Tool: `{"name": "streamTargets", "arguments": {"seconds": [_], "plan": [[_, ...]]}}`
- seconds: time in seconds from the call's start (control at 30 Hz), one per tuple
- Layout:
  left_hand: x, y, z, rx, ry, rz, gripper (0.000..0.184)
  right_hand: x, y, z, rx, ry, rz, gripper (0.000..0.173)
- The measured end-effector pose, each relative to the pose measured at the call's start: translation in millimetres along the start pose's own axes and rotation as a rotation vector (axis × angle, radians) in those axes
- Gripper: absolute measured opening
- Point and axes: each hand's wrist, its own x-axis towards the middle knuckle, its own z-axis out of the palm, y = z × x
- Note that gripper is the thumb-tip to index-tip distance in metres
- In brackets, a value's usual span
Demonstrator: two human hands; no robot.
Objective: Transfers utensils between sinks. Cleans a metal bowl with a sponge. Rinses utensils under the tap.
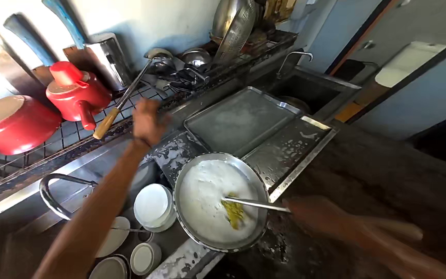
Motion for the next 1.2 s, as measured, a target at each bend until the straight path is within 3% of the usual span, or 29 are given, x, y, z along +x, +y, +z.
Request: {"name": "streamTargets", "arguments": {"seconds": [0.07,0.13,0.17,0.2,0.23,0.27,0.33,0.37,0.4,0.5,0.53,0.6,0.73,0.8,0.93,1.0,1.07,1.13,1.2], "plan": [[-70.8,73.1,35.4,-0.259,-0.215,0.233,0.066,-22.2,-12.6,-14.5,-0.231,0.439,0.028,0.019],[-133.8,140.6,75.3,-0.459,-0.437,0.339,0.080,-33.8,-31.1,-38.5,-0.407,0.992,-0.112,0.013],[-155.1,161.0,93.8,-0.609,-0.494,0.296,0.075,-38.7,-44.3,-52.3,-0.469,1.199,-0.206,0.018],[-169.0,172.4,106.7,-0.795,-0.479,0.163,0.057,-40.9,-56.4,-63.5,-0.521,1.366,-0.302,0.027],[-175.4,176.8,113.8,-0.947,-0.368,-0.004,0.031,-39.9,-66.5,-71.4,-0.566,1.495,-0.371,0.034],[-173.7,175.4,117.3,-1.033,-0.231,-0.158,0.018,-34.7,-73.9,-74.9,-0.537,1.630,-0.439,0.040],[-156.7,157.5,103.9,-1.147,-0.101,-0.317,0.028,-8.1,-83.5,-57.9,-0.191,1.871,-0.581,0.029],[-147.1,146.3,90.6,-1.228,-0.054,-0.341,0.028,9.8,-90.1,-37.3,0.022,1.856,-0.537,0.018],[-137.2,136.2,73.7,-1.306,0.012,-0.332,0.027,25.9,-98.1,-13.2,0.194,1.682,-0.431,0.024],[-109.7,113.9,14.8,-1.539,0.254,-0.217,0.022,72.5,-119.2,45.6,0.425,0.614,-0.112,0.078],[-100.6,108.8,-6.6,-1.577,0.321,-0.171,0.021,87.7,-124.7,55.6,0.427,0.383,-0.063,0.088],[-83.9,101.5,-49.2,-1.584,0.406,-0.103,0.018,103.9,-130.2,63.6,0.451,0.215,-0.020,0.085],[-60.5,93.8,-104.6,-1.548,0.400,-0.070,0.024,100.1,-109.4,30.6,0.584,0.284,0.017,0.044],[-53.1,93.1,-113.0,-1.575,0.308,-0.080,0.030,86.4,-97.2,1.3,0.729,0.421,-0.039,0.038],[-39.3,100.6,-108.4,-1.639,0.145,-0.022,0.037,54.0,-111.3,-47.0,1.306,0.749,-0.452,0.023],[-33.1,111.3,-102.2,-1.644,0.140,-0.004,0.031,34.6,-143.7,-72.6,1.580,0.832,-0.683,0.027],[-26.4,125.0,-94.7,-1.625,0.166,0.007,0.025,21.6,-182.9,-99.2,1.681,0.998,-0.853,0.034],[-20.5,139.5,-86.7,-1.610,0.207,0.000,0.024,24.4,-218.6,-113.6,1.530,1.323,-0.831,0.039],[-17.9,150.7,-82.6,-1.578,0.279,-0.051,0.025,45.2,-239.1,-98.2,1.293,1.573,-0.653,0.047]]}}
